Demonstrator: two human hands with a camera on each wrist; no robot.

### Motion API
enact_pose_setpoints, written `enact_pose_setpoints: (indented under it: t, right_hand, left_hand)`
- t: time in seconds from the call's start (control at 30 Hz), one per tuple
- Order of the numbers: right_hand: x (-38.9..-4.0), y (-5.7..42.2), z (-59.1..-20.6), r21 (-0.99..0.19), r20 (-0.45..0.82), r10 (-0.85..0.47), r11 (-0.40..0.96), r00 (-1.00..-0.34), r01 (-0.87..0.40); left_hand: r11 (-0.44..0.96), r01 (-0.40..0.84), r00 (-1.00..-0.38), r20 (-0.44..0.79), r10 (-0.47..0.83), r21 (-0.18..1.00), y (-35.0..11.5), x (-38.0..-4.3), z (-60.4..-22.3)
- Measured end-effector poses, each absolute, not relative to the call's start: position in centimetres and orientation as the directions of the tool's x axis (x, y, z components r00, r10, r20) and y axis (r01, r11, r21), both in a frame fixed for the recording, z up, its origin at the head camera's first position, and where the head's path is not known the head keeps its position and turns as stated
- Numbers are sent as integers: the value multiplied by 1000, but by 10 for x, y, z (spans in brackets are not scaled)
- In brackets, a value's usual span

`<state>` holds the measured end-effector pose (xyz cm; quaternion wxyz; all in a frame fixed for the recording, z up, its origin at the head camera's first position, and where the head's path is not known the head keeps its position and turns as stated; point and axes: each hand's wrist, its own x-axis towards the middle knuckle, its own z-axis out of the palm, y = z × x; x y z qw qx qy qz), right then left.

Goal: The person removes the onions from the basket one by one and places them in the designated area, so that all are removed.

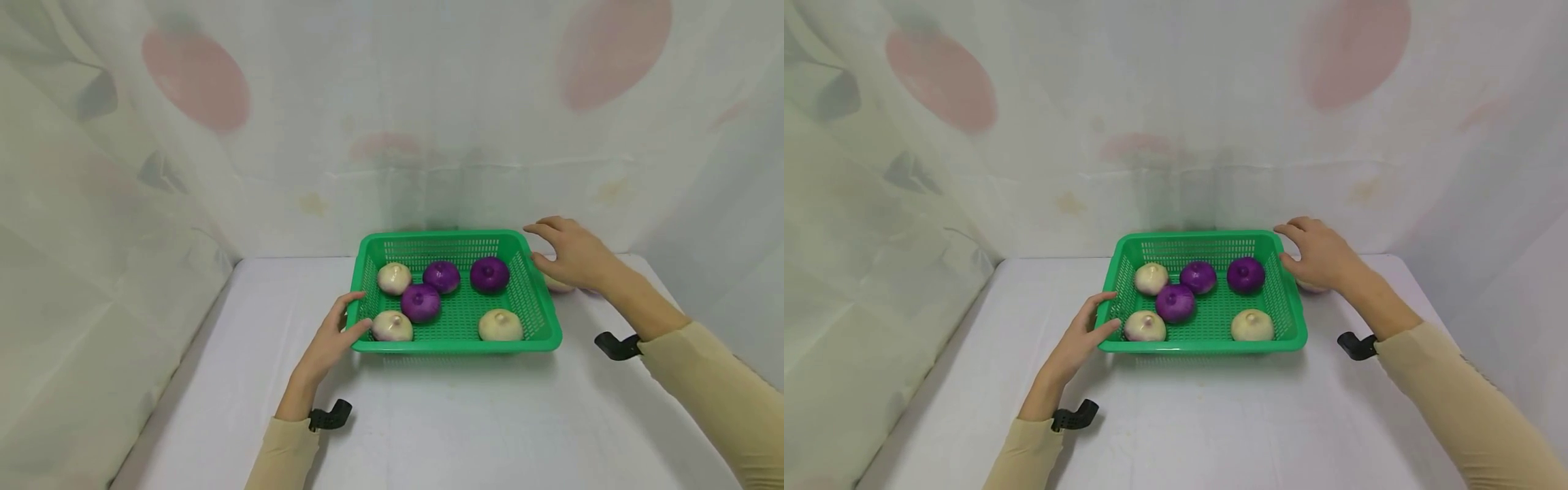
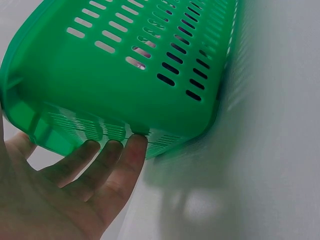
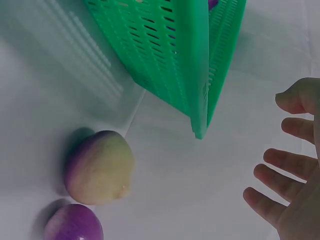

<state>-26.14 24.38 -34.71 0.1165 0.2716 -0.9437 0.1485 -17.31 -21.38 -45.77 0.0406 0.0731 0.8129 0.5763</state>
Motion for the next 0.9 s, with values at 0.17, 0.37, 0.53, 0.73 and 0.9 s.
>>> enact_pose_setpoints:
  t: [0.17, 0.37, 0.53, 0.73, 0.9]
  right_hand:
    - [-262, 234, -347, -201, 289, -499, 803, -817, -561]
    - [-264, 224, -349, -176, 268, -540, 787, -798, -591]
    - [-270, 215, -352, -179, 266, -571, 763, -777, -621]
    - [-278, 206, -364, -188, 209, -586, 761, -783, -620]
    - [-280, 201, -372, -223, 171, -589, 757, -790, -614]
  left_hand:
    - [324, 69, -986, 16, 164, 944, -214, -173, -458]
    - [329, 64, -986, 10, 164, 942, -213, -172, -456]
    - [333, 55, -987, 1, 159, 941, -214, -173, -456]
    - [330, 64, -987, 12, 158, 942, -214, -172, -456]
    - [324, 64, -987, 12, 161, 944, -213, -172, -457]
